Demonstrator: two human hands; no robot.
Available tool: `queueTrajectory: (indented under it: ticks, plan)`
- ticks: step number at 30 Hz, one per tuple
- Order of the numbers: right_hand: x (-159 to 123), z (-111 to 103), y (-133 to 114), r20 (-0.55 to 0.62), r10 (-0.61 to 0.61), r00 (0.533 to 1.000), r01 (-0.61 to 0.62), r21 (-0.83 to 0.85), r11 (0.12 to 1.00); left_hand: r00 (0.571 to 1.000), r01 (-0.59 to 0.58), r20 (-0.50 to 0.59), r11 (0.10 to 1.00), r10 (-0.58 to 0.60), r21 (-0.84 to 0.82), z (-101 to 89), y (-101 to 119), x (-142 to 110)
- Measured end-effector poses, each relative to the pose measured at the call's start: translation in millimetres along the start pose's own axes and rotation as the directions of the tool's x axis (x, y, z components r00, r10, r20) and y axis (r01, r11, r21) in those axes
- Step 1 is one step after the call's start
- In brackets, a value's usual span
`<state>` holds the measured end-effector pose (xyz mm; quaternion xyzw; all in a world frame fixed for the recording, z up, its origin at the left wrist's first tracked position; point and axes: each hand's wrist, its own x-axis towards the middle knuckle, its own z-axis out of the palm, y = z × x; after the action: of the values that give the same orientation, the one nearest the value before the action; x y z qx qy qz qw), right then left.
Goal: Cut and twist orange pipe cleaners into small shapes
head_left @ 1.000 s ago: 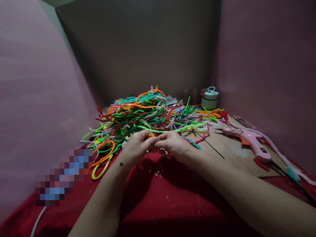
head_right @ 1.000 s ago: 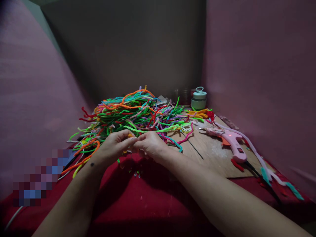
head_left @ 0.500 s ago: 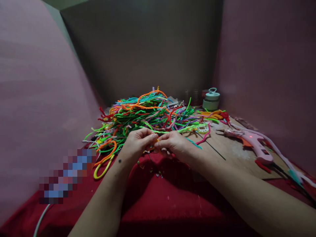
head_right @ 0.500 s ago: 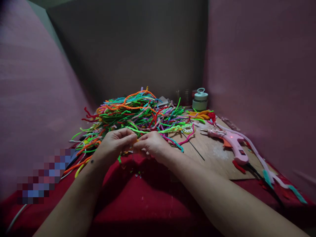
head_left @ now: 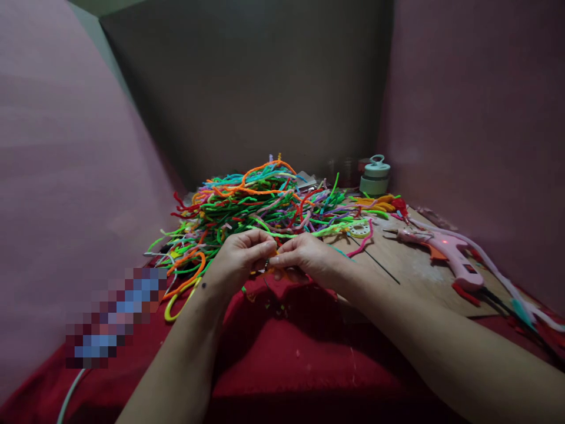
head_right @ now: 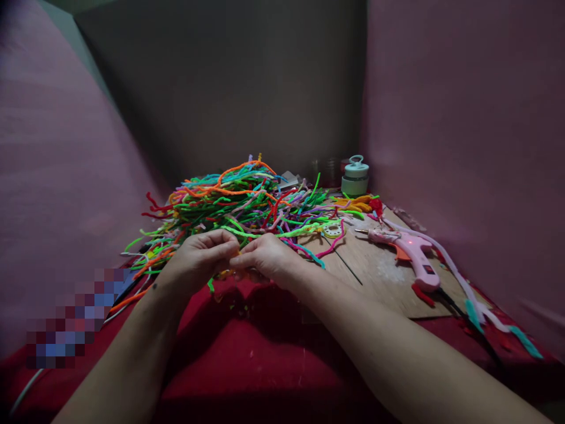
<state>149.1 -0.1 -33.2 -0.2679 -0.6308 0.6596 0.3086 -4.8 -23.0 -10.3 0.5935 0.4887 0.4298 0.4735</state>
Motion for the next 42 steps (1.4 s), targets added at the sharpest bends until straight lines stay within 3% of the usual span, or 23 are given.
queueTrajectory:
  ticks: [6,8,13,18,20,22,27,33,37,42]
  plan:
    - [3,0,2,-0.051,-0.009,0.999,0.011,0.044,0.999,0.971,-0.027,-0.229,0.988,0.062,0.155,16.8,7,-4]
    - [4,0,4,-0.056,-0.015,0.998,0.017,0.051,0.999,0.969,-0.025,-0.238,0.985,0.066,0.172,16.6,9,-4]
    - [3,0,5,-0.058,-0.013,0.998,0.015,0.033,0.999,0.992,-0.017,-0.124,0.99,0.035,0.143,10.3,5,-1]
    - [4,0,6,-0.089,0.012,0.996,-0.007,0.055,0.998,0.949,-0.095,-0.252,0.932,0.192,0.35,16.0,-4,2]
    - [5,-1,6,-0.129,0.006,0.992,0.002,0.068,0.998,0.935,-0.123,-0.27,0.924,0.23,0.363,16.4,-3,3]
    - [5,-3,5,-0.178,0.015,0.984,0.004,0.104,0.995,0.948,-0.115,-0.247,0.94,0.201,0.322,14.1,0,3]
    - [7,-5,4,-0.229,0.003,0.973,0.057,0.253,0.966,0.997,0.027,-0.08,0.973,-0.008,0.23,7.0,6,1]
    - [8,-7,1,-0.187,0.109,0.976,-0.022,0.414,0.91,0.994,0.038,-0.109,0.984,-0.019,0.173,7.1,5,-1]
    - [7,-6,0,-0.158,0.027,0.987,0.035,0.376,0.926,0.993,0.03,-0.114,0.983,-0.009,0.181,7.3,7,-1]
    - [7,-3,4,-0.232,-0.067,0.97,0.122,0.232,0.965,0.998,0.035,-0.058,0.976,-0.023,0.215,5.7,5,0]
